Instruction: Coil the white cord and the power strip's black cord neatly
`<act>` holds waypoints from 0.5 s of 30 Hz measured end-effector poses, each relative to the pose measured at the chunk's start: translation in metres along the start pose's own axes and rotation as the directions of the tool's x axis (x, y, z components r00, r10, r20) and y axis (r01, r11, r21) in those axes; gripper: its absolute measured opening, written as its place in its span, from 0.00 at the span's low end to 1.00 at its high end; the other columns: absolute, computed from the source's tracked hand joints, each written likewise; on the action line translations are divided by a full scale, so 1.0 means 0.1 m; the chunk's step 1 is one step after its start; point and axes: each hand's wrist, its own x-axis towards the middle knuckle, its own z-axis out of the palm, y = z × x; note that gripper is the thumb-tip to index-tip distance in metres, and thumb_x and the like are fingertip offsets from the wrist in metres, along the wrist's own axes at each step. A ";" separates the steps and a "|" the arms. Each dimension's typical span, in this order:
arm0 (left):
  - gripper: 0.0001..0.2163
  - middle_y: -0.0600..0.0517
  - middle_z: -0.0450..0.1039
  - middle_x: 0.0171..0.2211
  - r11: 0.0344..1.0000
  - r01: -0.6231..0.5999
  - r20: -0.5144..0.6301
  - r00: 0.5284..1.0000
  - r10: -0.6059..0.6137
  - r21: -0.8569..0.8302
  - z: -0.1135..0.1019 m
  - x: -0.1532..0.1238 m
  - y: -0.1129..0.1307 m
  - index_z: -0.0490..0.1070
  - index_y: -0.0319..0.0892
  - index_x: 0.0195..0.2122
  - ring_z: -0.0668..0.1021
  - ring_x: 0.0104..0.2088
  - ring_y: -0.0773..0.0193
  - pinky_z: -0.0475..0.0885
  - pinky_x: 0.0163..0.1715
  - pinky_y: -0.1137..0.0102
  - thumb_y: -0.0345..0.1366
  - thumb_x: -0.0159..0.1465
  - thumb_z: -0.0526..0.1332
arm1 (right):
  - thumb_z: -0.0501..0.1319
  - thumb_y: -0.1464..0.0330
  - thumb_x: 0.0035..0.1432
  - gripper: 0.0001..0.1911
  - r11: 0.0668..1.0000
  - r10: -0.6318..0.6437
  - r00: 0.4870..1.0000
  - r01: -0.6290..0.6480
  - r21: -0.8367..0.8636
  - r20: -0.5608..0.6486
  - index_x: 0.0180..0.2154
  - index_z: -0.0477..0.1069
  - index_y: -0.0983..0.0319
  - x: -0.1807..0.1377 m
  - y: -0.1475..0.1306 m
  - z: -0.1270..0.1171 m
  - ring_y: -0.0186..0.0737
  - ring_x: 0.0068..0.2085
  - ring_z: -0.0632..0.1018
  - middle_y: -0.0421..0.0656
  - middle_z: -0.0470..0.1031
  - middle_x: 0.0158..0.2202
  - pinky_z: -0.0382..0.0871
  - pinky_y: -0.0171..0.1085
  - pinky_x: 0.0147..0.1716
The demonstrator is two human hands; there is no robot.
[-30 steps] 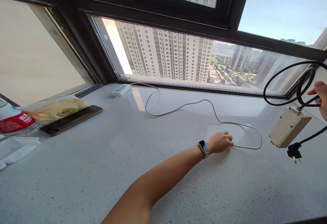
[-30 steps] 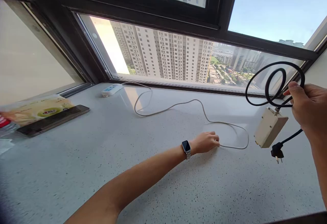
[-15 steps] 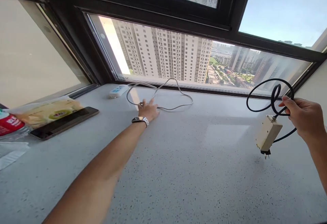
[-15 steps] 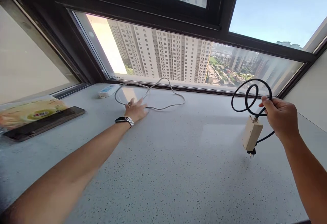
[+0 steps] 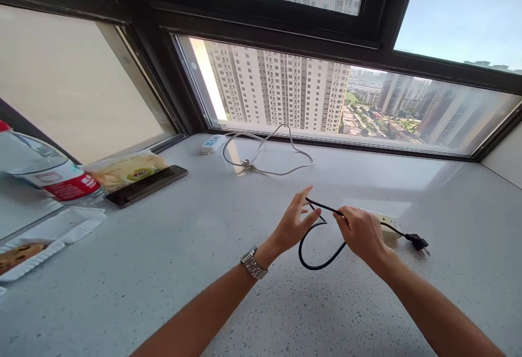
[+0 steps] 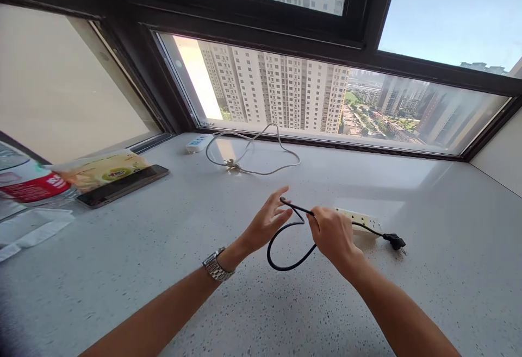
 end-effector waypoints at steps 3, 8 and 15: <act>0.27 0.42 0.59 0.60 0.955 -0.112 -0.061 0.989 0.134 0.275 0.01 -0.14 -0.12 0.56 0.46 0.61 0.65 0.59 0.50 0.62 0.57 0.55 0.46 0.62 0.58 | 0.51 0.65 0.67 0.14 0.996 -0.092 0.990 0.093 -0.008 0.107 0.33 0.71 0.62 -0.10 0.00 0.26 0.36 0.25 0.73 0.42 0.76 0.28 0.46 0.34 0.22; 0.17 0.42 0.67 0.55 0.845 -0.203 0.083 0.979 0.187 0.494 -0.09 -0.23 -0.18 0.70 0.44 0.50 0.67 0.57 0.49 0.63 0.56 0.53 0.45 0.63 0.57 | 0.52 0.58 0.66 0.17 0.953 -0.301 0.953 0.301 0.022 0.021 0.39 0.73 0.62 -0.29 0.15 0.40 0.34 0.22 0.72 0.41 0.75 0.25 0.46 0.34 0.22; 0.34 0.39 0.54 0.64 0.845 -0.299 0.491 0.870 0.050 0.443 0.10 -0.39 -0.15 0.62 0.46 0.60 0.56 0.64 0.41 0.55 0.59 0.46 0.57 0.56 0.60 | 0.57 0.65 0.60 0.25 0.887 -0.449 0.817 0.359 -0.290 -0.363 0.12 0.57 0.63 -0.24 0.78 -0.22 0.28 0.15 0.54 0.36 0.57 0.11 0.43 0.34 0.21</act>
